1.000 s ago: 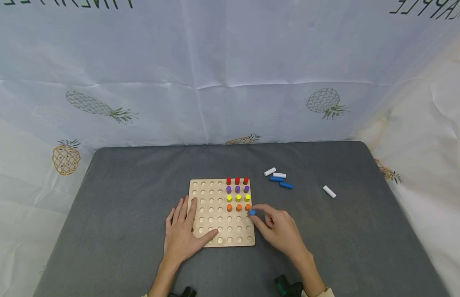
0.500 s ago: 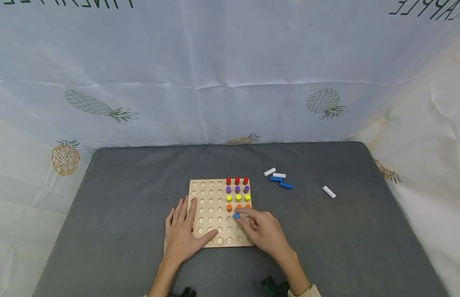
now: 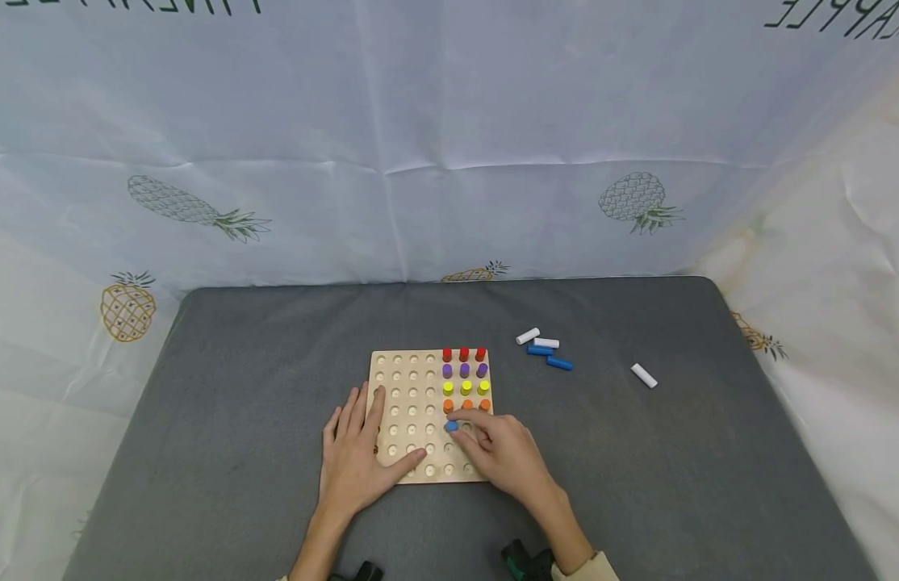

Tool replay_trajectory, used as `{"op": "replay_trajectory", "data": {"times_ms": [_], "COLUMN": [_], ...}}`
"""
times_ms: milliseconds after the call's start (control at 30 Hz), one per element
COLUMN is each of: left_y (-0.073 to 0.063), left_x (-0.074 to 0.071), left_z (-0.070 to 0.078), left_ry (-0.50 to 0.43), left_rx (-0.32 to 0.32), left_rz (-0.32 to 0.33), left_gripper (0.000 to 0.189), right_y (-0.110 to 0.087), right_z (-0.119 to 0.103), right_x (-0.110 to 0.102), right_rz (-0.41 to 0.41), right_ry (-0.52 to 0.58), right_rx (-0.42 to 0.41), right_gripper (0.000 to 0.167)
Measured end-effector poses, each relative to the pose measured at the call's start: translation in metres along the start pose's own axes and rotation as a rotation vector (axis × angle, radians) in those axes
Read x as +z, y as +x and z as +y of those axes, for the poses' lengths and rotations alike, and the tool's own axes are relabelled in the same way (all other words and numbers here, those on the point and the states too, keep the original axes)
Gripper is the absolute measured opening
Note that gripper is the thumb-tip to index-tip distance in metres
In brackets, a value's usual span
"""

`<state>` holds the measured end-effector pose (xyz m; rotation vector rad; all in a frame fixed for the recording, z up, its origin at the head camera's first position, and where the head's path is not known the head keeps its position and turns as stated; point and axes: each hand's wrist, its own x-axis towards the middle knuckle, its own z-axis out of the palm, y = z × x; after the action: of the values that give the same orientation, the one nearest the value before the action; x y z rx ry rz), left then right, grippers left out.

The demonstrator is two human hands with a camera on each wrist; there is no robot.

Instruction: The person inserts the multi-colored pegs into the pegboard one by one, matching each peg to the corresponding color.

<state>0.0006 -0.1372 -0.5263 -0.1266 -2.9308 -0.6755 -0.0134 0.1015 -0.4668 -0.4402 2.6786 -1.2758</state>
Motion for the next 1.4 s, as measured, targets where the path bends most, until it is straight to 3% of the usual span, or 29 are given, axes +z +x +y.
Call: {"op": "replay_trajectory", "data": {"times_ms": [567, 1400], "left_y": [0.0000, -0.0001], "left_x": [0.0008, 0.0004], "left_z": [-0.0001, 0.0004], "left_ry": [0.011, 0.006], "left_rx": [0.004, 0.001], "left_rz": [0.002, 0.003], "left_gripper": [0.116, 0.116], "right_y": [0.0029, 0.0028], "right_z": [0.0016, 0.0098], "right_x": [0.0048, -0.0004], "right_rz": [-0.020, 0.053], "right_ry": [-0.020, -0.031], "right_rx": [0.019, 0.020], "right_gripper": [0.024, 0.022]}}
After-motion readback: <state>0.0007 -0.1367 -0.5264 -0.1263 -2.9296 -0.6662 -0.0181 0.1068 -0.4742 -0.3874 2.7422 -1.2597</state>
